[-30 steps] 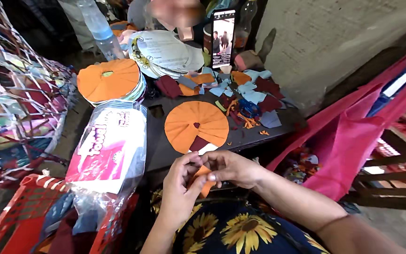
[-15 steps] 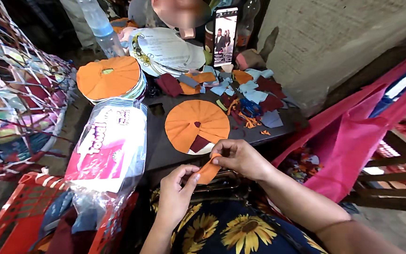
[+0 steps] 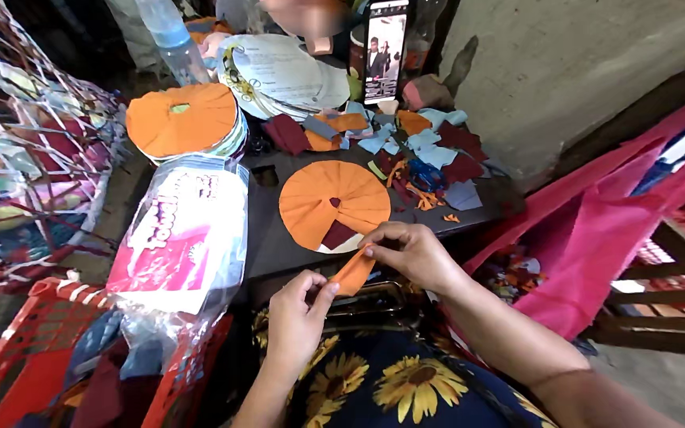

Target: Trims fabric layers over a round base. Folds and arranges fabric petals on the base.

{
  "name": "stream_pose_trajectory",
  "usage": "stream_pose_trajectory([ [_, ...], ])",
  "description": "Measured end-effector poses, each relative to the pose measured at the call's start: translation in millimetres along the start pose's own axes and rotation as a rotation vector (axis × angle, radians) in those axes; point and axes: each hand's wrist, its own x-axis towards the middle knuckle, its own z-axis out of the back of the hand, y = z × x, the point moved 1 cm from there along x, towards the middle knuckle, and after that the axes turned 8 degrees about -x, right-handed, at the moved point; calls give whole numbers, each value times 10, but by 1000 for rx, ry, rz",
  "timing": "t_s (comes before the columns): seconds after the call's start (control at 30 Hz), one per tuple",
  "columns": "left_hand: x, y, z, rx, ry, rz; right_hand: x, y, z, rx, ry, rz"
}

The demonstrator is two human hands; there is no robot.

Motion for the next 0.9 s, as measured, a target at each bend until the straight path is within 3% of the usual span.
stream_pose_trajectory([
  [0.23,9,-3,-43,195,-24,49,105,-10,1,-245,8,74],
  [0.47,248,18,-8,367,-154,-63,477,79,-9,-304,6,131],
  [0.8,517,-19,14,494,-92,119,912,35,-91,-462,151,41],
  [0.9,491,10,34,458,-144,65,917,29,-99,-475,162,30],
])
